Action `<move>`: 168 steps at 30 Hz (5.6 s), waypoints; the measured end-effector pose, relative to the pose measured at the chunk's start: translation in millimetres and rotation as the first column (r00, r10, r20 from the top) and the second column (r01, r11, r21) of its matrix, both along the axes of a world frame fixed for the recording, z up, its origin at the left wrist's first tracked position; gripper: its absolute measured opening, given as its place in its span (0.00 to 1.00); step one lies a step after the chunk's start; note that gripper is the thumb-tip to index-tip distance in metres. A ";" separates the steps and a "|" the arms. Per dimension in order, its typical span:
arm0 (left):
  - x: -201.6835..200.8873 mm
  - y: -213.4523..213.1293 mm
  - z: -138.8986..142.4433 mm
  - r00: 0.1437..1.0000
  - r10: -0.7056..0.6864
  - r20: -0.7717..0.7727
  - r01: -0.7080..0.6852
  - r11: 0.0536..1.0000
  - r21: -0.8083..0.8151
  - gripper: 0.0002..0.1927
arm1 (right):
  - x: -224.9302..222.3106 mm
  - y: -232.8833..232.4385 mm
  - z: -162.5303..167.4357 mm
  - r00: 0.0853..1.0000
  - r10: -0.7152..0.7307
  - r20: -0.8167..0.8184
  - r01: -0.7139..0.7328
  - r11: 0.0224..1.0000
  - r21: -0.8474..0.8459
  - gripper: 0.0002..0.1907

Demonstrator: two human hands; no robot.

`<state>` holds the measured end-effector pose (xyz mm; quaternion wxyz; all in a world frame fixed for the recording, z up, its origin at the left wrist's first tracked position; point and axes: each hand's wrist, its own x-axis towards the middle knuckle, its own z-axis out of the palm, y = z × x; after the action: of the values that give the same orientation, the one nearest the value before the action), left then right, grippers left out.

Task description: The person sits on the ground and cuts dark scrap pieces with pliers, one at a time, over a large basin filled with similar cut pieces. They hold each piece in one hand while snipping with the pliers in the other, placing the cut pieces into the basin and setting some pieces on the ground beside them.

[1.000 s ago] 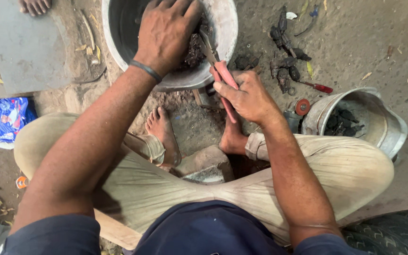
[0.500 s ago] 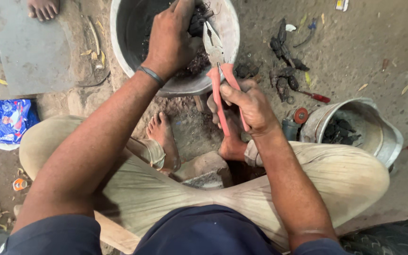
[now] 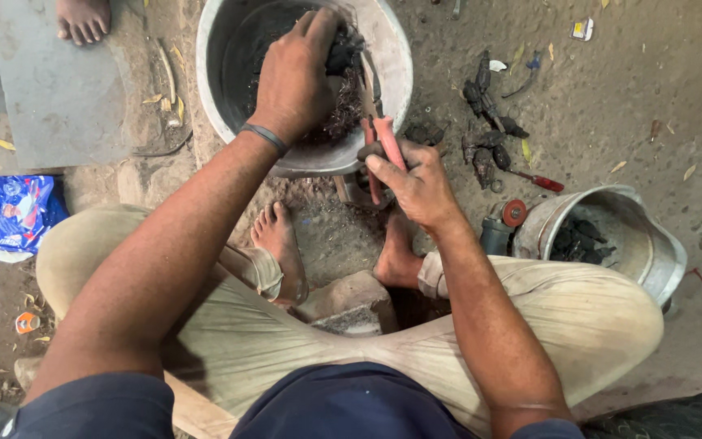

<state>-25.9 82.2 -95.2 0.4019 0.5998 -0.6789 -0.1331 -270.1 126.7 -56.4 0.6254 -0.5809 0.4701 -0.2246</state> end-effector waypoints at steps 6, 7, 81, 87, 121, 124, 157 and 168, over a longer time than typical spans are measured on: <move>15.4 -15.2 2.1 0.952 0.002 0.307 -0.059 0.982 0.178 0.15 | 26.9 -15.2 6.1 0.925 0.024 -0.378 -0.101 0.977 -0.186 0.14; 24.8 -22.0 10.9 0.968 0.030 0.251 -0.023 0.999 -0.028 0.17 | 38.4 -22.6 8.7 0.981 -0.017 -0.195 0.005 0.998 -0.058 0.14; 59.3 9.1 34.4 0.931 -0.108 0.349 0.154 0.982 -0.106 0.26 | 37.5 -8.6 45.1 0.963 0.122 -0.241 -0.130 0.991 -0.017 0.14; 52.4 14.7 39.2 0.940 -0.166 0.297 0.194 0.979 -0.066 0.25 | 32.4 -3.6 56.1 0.938 0.169 -0.304 -0.194 0.979 -0.056 0.15; 52.0 8.7 41.6 0.973 -0.126 -0.195 0.114 0.991 -0.071 0.19 | 29.8 1.7 31.9 0.953 -0.029 -0.303 -0.190 0.720 -0.667 0.16; 56.1 8.7 41.0 0.963 -0.227 -0.146 0.214 0.971 -0.104 0.22 | 26.1 -3.3 36.5 0.932 -0.086 -0.353 -0.138 0.814 -0.564 0.17; 29.6 15.6 10.4 0.938 0.038 -0.345 0.020 0.986 0.165 0.28 | 34.5 11.6 -12.2 0.969 -0.166 -0.182 0.118 0.961 -0.249 0.11; 39.0 11.8 37.8 0.265 0.127 -0.956 0.415 0.880 0.232 0.13 | 34.2 16.1 -16.8 0.959 -0.123 -0.254 0.019 0.926 -0.377 0.15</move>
<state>13.1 93.9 -57.4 0.5648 0.4045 -0.3034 -0.6521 -235.9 142.8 -73.2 0.4251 -0.6961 0.5219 -0.2499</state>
